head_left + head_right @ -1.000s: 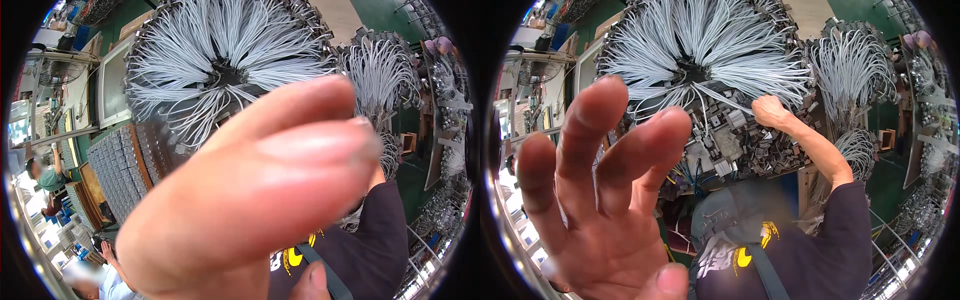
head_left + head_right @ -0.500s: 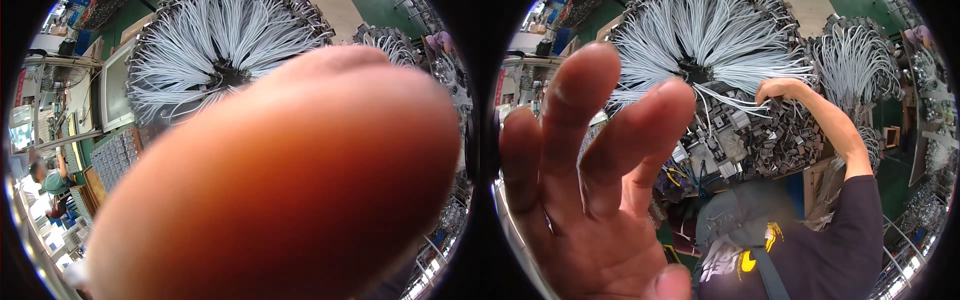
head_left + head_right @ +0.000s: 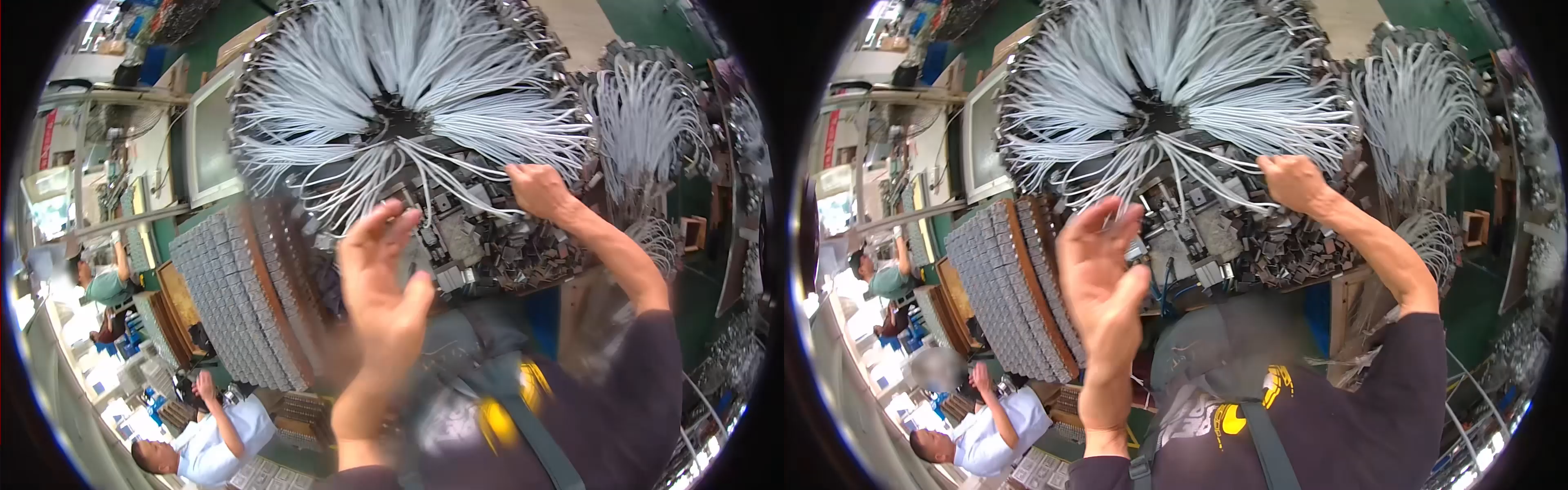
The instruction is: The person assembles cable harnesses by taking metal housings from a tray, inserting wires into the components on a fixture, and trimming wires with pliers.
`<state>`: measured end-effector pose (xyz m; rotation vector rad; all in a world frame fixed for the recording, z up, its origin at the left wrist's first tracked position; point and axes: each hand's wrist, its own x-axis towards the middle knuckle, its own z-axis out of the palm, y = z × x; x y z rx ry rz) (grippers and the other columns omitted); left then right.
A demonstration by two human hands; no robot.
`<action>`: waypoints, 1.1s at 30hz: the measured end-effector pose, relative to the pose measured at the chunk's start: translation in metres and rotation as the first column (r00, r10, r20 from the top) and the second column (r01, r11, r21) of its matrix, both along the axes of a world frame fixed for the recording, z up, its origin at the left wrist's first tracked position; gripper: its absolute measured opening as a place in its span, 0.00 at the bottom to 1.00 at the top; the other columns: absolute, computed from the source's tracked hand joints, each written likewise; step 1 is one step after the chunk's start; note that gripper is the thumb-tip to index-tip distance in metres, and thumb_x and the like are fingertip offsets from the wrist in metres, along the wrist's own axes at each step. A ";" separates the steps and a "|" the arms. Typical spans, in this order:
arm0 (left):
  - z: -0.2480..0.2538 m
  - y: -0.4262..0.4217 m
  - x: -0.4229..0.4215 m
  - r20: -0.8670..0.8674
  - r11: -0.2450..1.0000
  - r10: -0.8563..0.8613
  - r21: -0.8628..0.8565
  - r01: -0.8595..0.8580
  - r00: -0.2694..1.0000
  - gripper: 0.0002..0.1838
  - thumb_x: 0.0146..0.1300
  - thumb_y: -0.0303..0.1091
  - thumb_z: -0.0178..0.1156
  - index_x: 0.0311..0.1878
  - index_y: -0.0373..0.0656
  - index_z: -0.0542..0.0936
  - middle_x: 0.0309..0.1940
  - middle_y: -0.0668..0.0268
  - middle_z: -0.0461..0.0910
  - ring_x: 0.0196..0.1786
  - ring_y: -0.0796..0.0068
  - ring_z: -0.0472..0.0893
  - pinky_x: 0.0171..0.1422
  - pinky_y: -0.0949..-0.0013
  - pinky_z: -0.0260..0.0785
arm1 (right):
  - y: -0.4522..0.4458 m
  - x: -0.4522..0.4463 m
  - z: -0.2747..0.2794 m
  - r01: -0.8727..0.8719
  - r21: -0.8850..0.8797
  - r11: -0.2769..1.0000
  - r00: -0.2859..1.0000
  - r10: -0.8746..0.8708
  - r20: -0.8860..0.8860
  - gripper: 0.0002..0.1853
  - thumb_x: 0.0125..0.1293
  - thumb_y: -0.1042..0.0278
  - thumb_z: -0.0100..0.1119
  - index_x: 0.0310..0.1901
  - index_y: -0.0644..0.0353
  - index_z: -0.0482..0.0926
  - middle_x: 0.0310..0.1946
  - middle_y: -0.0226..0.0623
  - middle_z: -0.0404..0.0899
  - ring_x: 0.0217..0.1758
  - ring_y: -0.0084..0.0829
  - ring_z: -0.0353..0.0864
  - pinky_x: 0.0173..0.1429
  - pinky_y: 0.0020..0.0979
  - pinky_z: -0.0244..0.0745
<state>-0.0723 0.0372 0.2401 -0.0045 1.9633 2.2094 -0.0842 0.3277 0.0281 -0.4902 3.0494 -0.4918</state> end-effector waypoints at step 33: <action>-0.154 -0.667 -0.138 0.114 0.570 0.809 -0.395 -0.720 0.577 0.46 0.52 0.14 0.69 0.75 0.33 0.60 0.49 0.54 0.79 0.43 0.63 0.82 0.47 0.63 0.79 | -0.178 0.026 0.101 -0.079 -0.383 0.920 0.992 0.110 0.059 0.11 0.55 0.71 0.74 0.35 0.63 0.81 0.25 0.40 0.77 0.27 0.40 0.77 0.31 0.41 0.68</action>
